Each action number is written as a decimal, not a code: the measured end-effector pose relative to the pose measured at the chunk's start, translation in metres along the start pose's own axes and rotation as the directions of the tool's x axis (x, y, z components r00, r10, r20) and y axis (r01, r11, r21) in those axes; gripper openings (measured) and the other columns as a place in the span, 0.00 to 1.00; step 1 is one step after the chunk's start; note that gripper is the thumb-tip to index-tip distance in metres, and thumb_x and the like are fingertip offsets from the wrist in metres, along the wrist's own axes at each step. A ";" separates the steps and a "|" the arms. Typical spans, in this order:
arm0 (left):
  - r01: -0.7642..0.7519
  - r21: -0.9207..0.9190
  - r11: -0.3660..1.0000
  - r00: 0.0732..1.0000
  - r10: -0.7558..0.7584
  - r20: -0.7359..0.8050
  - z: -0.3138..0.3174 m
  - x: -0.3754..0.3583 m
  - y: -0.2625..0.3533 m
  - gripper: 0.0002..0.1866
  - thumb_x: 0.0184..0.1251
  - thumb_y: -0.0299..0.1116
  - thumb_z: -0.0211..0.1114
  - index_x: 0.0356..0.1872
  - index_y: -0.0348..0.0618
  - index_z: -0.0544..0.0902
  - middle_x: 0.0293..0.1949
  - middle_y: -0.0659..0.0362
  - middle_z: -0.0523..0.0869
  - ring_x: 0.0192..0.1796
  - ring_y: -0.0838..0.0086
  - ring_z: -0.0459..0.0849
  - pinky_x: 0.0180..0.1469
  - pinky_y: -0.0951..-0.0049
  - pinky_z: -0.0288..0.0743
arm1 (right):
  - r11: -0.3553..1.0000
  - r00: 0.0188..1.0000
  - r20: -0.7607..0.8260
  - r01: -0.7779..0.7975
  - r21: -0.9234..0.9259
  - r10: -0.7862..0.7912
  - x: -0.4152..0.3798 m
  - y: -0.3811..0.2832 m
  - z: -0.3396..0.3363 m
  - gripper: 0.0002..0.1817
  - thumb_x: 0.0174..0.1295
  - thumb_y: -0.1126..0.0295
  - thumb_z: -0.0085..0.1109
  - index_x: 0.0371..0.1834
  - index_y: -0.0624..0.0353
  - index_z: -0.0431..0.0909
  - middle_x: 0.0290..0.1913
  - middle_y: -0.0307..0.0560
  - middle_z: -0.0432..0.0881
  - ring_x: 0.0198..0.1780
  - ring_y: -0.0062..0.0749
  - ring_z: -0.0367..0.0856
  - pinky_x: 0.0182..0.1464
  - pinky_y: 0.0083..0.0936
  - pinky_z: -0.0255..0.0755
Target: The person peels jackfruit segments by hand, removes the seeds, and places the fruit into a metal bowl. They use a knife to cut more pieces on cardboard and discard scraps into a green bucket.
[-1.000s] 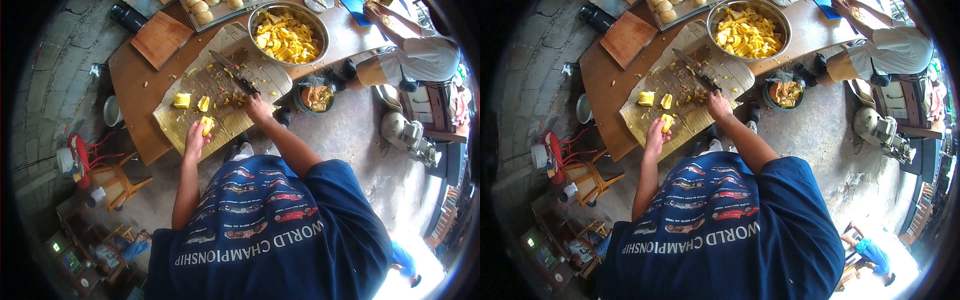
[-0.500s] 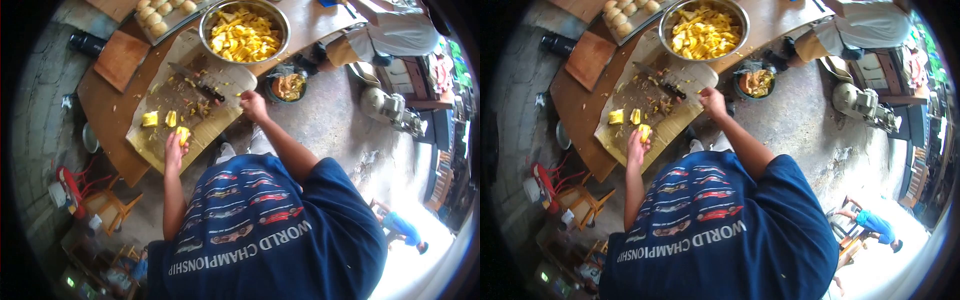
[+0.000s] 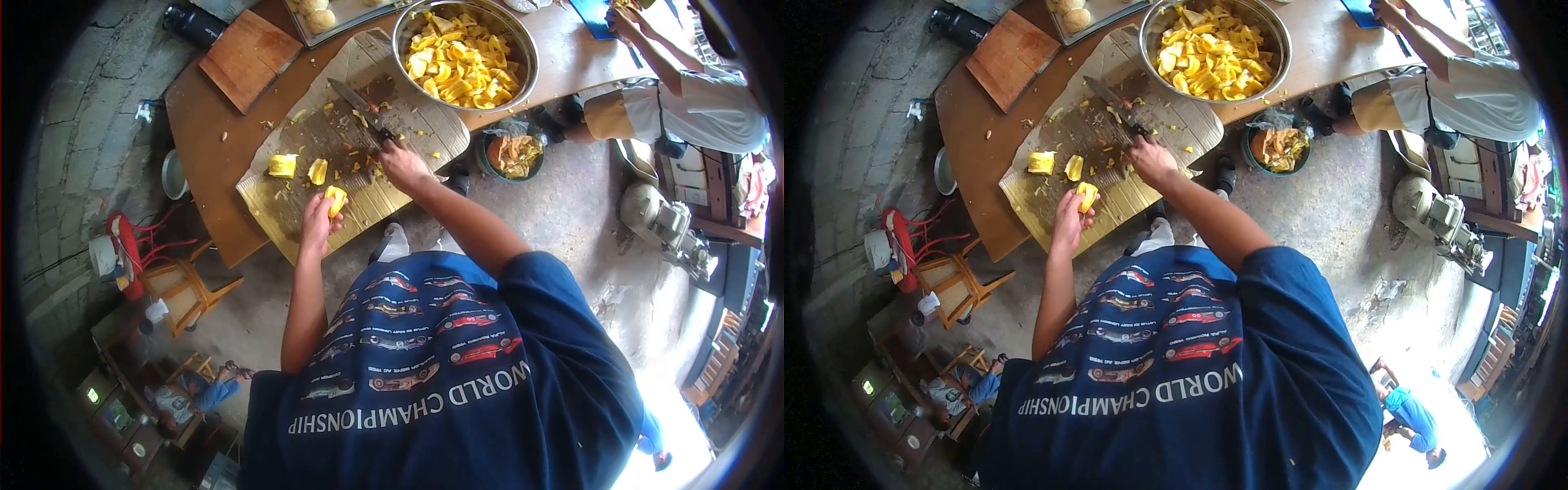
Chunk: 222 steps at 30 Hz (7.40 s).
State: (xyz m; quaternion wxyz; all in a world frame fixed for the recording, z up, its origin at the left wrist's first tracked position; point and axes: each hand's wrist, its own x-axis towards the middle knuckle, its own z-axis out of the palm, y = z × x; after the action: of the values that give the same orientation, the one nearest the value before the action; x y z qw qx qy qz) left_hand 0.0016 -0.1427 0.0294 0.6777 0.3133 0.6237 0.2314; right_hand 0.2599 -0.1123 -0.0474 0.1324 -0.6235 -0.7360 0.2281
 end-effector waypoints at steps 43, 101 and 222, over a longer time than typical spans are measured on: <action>0.044 0.077 0.996 0.999 -0.042 -0.021 0.021 -0.007 0.022 0.12 0.82 0.40 0.59 0.58 0.51 0.81 0.49 0.64 0.90 0.34 0.84 0.79 0.33 0.82 0.74 | 0.290 0.291 -0.003 -0.955 0.065 0.957 -0.193 0.402 -0.056 0.20 0.61 0.55 0.68 0.46 0.61 0.90 0.49 0.59 0.91 0.54 0.51 0.90 0.57 0.39 0.83; -0.837 0.186 0.515 0.543 0.825 0.160 0.154 -0.014 0.165 0.07 0.72 0.16 0.66 0.45 0.39 0.82 0.44 0.61 0.87 0.49 0.79 0.86 0.53 0.73 0.86 | 0.489 0.992 0.046 0.018 0.872 -0.118 -0.005 -0.014 -0.264 0.13 0.73 0.72 0.67 0.57 0.63 0.82 0.46 0.44 0.88 0.42 0.25 0.88 0.47 0.25 0.86; -0.281 -0.646 0.710 0.930 0.368 0.001 0.130 -0.036 0.169 0.12 0.77 0.36 0.65 0.55 0.44 0.82 0.53 0.56 0.88 0.51 0.68 0.88 0.52 0.66 0.87 | 0.661 0.953 -0.302 0.241 0.711 -0.022 -0.019 -0.083 -0.280 0.09 0.63 0.74 0.70 0.42 0.63 0.81 0.37 0.48 0.87 0.39 0.31 0.86 0.45 0.32 0.82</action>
State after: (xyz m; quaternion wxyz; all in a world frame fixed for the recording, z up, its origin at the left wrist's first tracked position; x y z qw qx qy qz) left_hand 0.1389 -0.0680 0.1780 0.7306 0.1849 0.3982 0.5229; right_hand 0.3263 -0.0932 0.2373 0.4878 -0.4854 -0.5985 0.4101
